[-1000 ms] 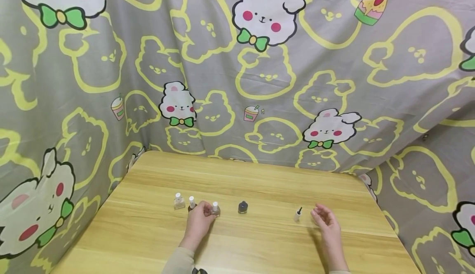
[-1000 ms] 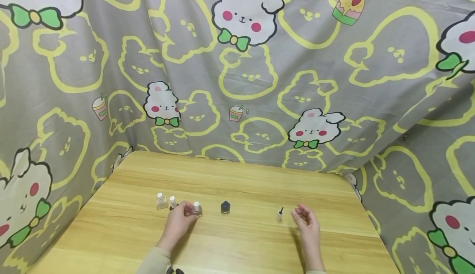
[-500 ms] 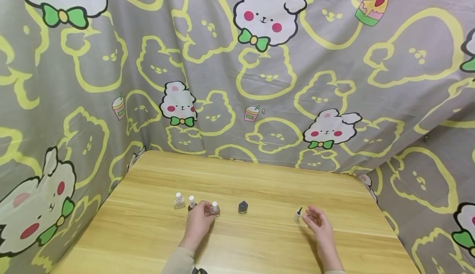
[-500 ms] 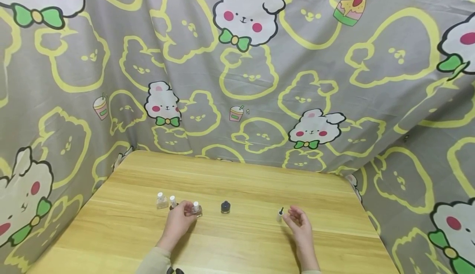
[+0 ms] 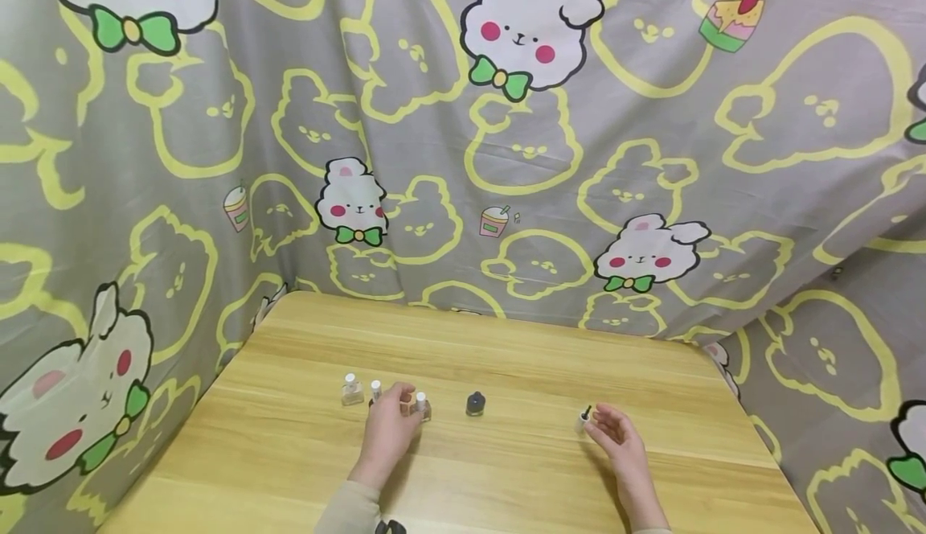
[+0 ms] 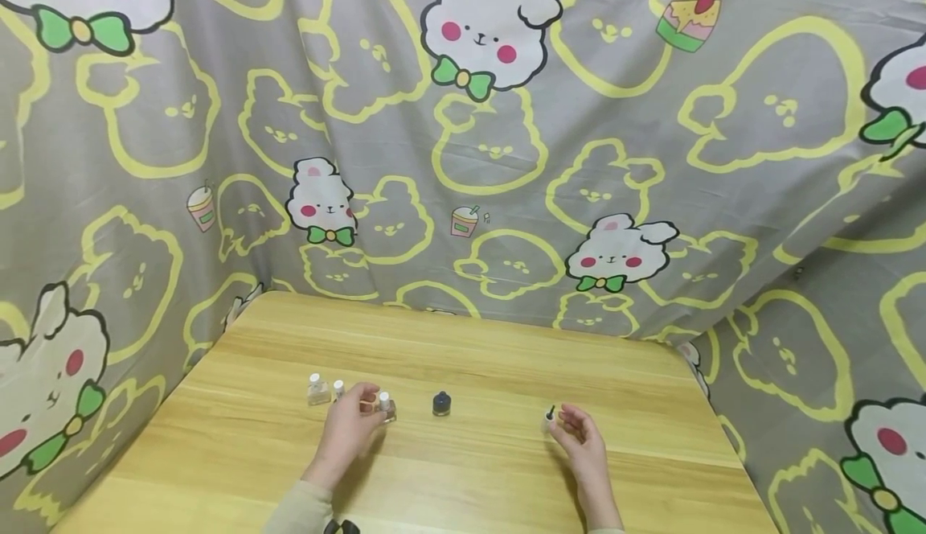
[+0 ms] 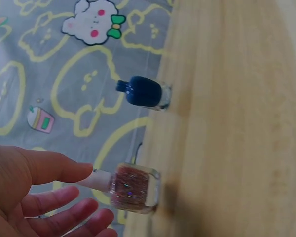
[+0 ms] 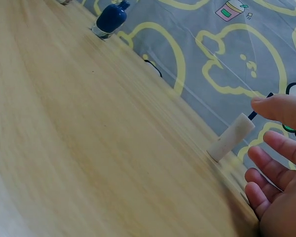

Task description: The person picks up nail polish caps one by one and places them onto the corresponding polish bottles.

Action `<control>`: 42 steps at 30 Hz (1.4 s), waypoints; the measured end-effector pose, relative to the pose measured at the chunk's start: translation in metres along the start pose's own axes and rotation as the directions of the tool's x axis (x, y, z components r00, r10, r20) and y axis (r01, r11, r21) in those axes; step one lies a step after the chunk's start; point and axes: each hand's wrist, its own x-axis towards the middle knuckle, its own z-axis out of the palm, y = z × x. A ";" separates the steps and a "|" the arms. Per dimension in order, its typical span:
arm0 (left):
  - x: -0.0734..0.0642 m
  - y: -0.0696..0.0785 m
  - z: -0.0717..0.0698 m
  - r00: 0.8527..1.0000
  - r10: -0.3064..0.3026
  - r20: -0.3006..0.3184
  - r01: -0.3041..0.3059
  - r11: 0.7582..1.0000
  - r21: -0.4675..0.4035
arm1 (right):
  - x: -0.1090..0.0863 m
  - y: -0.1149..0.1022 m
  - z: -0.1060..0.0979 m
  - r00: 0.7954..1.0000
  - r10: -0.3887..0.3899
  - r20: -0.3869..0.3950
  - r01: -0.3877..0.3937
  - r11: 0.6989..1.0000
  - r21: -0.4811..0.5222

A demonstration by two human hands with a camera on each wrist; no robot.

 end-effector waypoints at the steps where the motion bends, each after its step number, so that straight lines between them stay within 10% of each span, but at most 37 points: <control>1: 0.000 0.002 -0.001 1.000 0.004 -0.002 -0.004 1.000 -0.004 | 0.000 0.000 0.000 1.000 0.008 0.004 -0.008 1.000 -0.005; 27: -0.008 0.049 -0.013 0.983 0.165 -0.078 -0.171 0.982 -0.076 | 0.001 0.002 0.002 0.999 0.040 0.029 -0.037 0.994 -0.101; 42: 0.009 0.057 0.019 0.991 0.130 -0.011 -0.128 0.949 -0.287 | 0.003 0.002 0.003 0.998 0.051 0.039 -0.045 0.988 -0.147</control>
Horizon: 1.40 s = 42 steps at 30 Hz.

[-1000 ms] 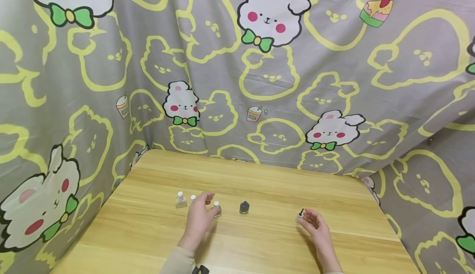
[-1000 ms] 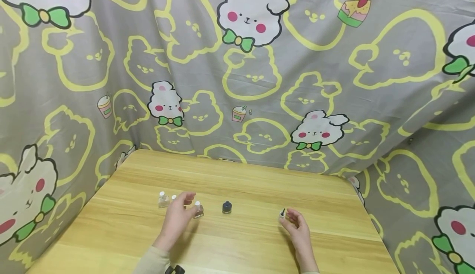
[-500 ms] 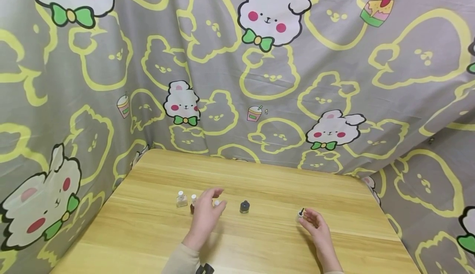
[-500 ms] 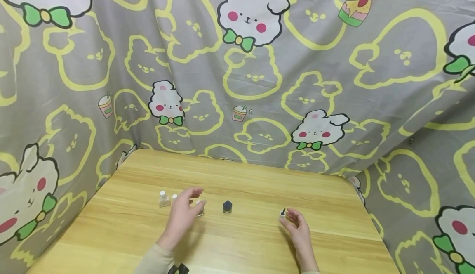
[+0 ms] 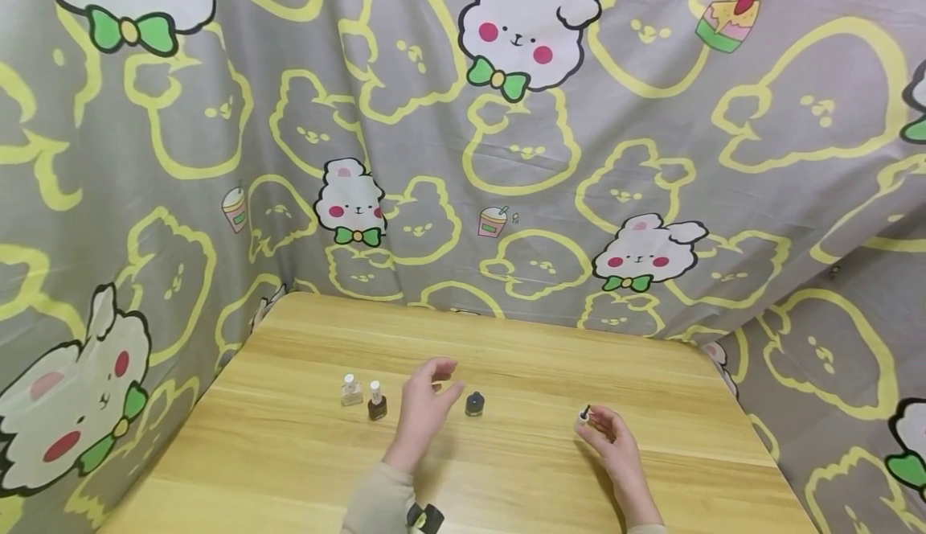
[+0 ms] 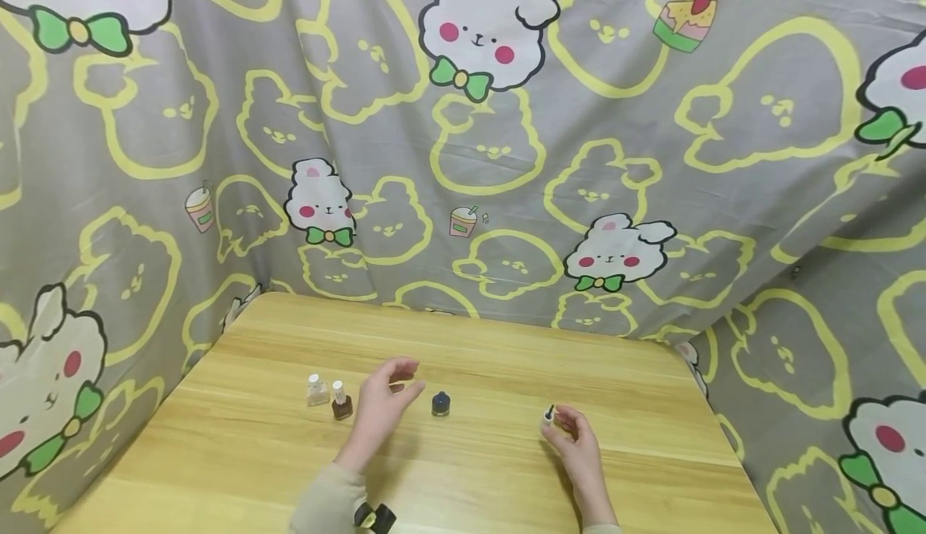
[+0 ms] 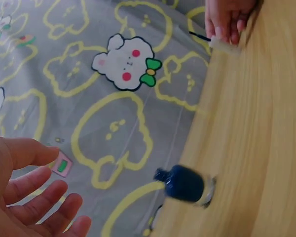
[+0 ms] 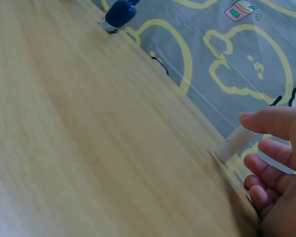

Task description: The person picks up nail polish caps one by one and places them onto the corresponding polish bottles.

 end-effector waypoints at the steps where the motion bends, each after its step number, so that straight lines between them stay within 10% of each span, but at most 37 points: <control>1: 0.000 -0.001 0.003 1.000 -0.006 0.006 0.006 1.000 -0.009 | 0.000 0.000 0.000 1.000 -0.001 0.001 0.001 1.000 -0.007; 17: -0.002 -0.031 0.035 0.986 -0.115 0.122 0.131 0.983 -0.130 | 0.002 0.000 0.001 1.000 -0.015 -0.006 0.015 0.999 -0.028; 42: -0.009 -0.058 0.052 0.968 -0.182 0.172 0.200 0.975 -0.095 | 0.002 -0.003 0.007 1.000 -0.015 -0.024 0.013 0.996 -0.085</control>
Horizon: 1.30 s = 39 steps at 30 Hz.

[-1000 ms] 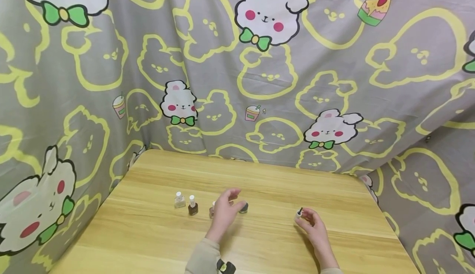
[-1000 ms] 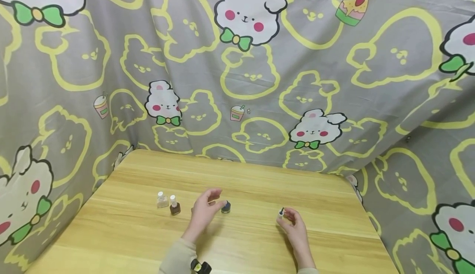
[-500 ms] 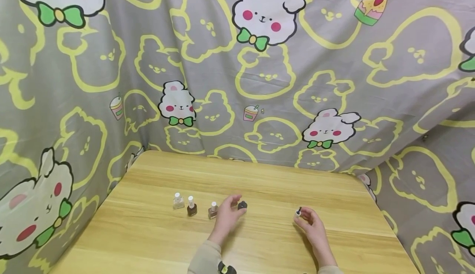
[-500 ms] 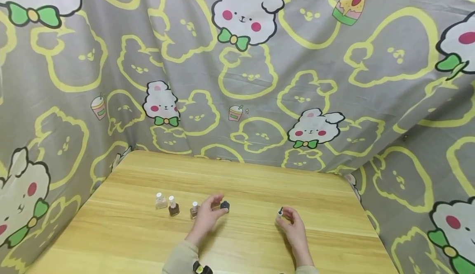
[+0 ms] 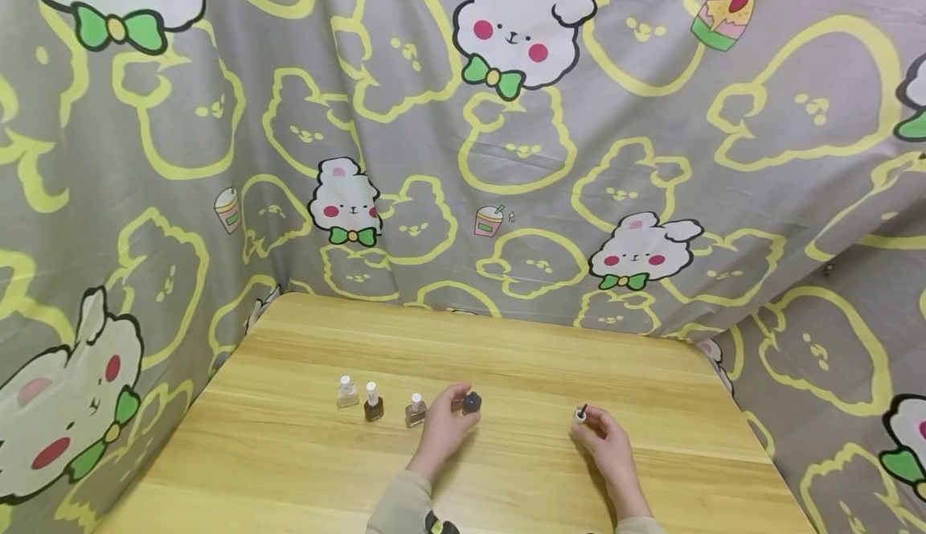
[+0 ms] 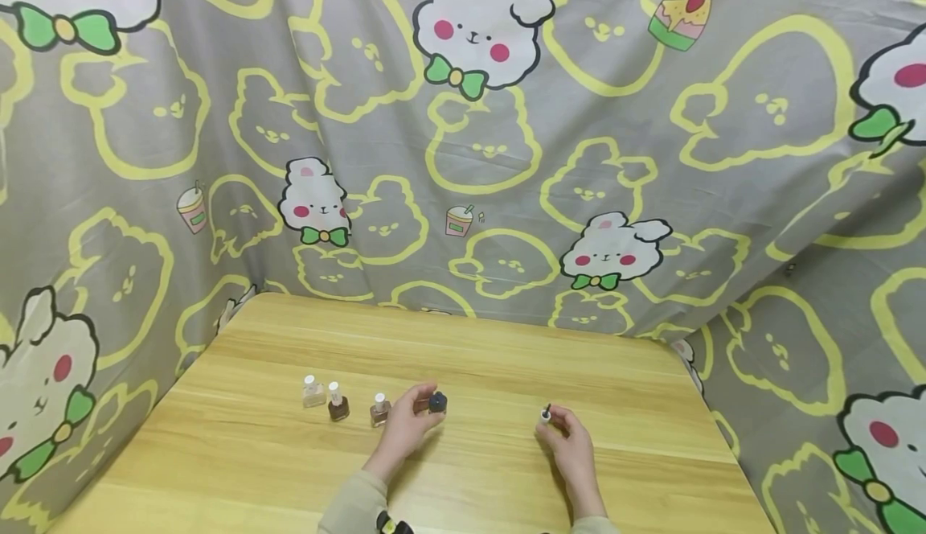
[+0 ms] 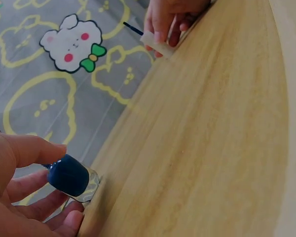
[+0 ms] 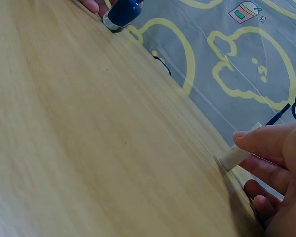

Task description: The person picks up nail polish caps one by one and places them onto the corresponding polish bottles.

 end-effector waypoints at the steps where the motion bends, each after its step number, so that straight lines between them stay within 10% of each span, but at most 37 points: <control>1: 0.000 -0.001 0.000 1.000 -0.003 0.000 0.003 1.000 0.000 | 0.000 0.000 0.000 1.000 0.001 -0.002 -0.001 1.000 -0.002; 39: 0.004 -0.006 0.002 0.998 -0.005 -0.059 0.010 0.996 0.092 | -0.001 -0.004 0.004 0.999 0.015 -0.038 -0.015 1.000 0.016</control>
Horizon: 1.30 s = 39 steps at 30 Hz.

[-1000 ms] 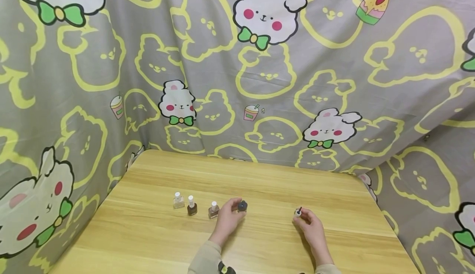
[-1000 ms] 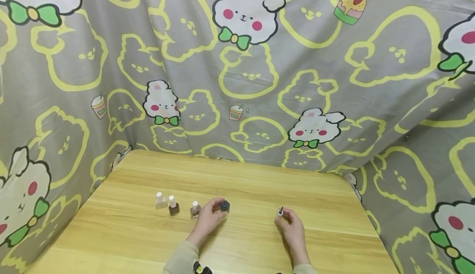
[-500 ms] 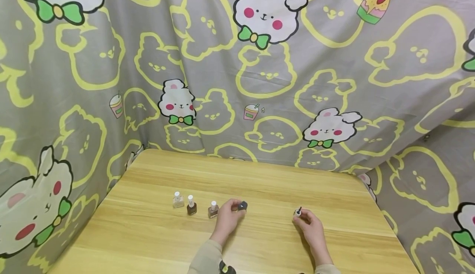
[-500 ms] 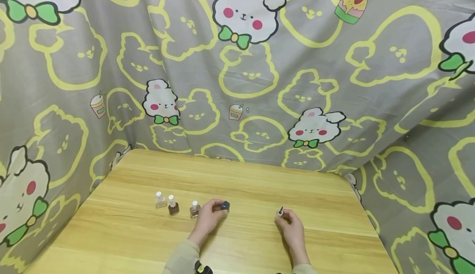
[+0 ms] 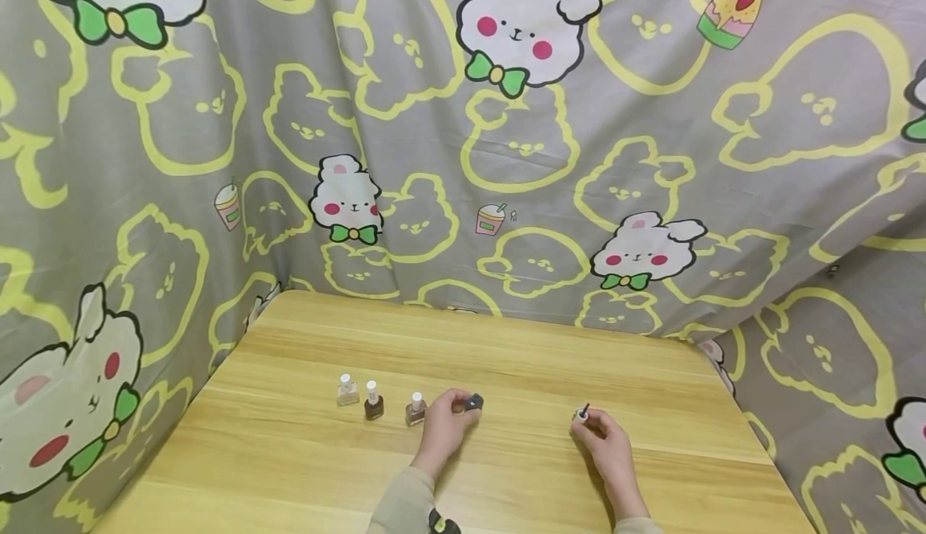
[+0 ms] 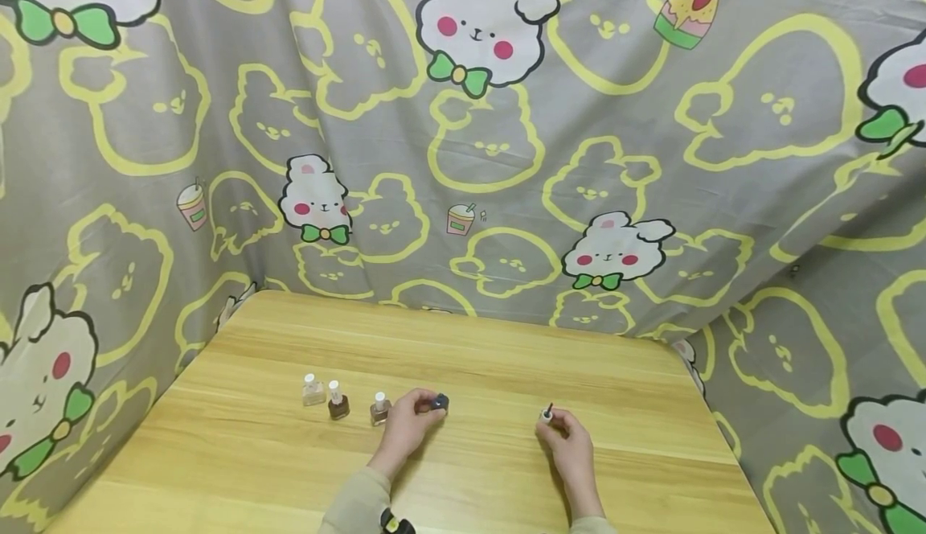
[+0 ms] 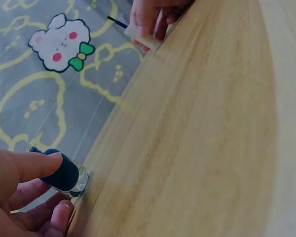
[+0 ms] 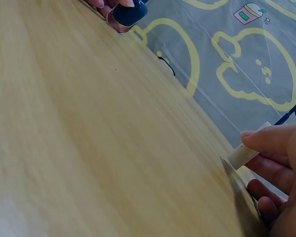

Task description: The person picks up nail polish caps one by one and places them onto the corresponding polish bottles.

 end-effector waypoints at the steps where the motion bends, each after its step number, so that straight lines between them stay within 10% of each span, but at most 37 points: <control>1: 0.000 0.000 0.000 1.000 0.002 0.001 -0.002 1.000 -0.001 | 0.000 0.000 0.000 1.000 0.003 -0.002 -0.003 1.000 0.001; 29: -0.007 0.019 -0.001 0.996 0.085 -0.034 -0.087 0.994 -0.070 | -0.003 -0.026 -0.003 0.998 -0.035 -0.058 0.050 0.960 0.276; 39: -0.011 0.036 -0.005 0.995 0.103 -0.019 -0.104 0.992 -0.069 | -0.008 -0.050 -0.005 0.989 -0.129 -0.074 0.140 0.977 0.159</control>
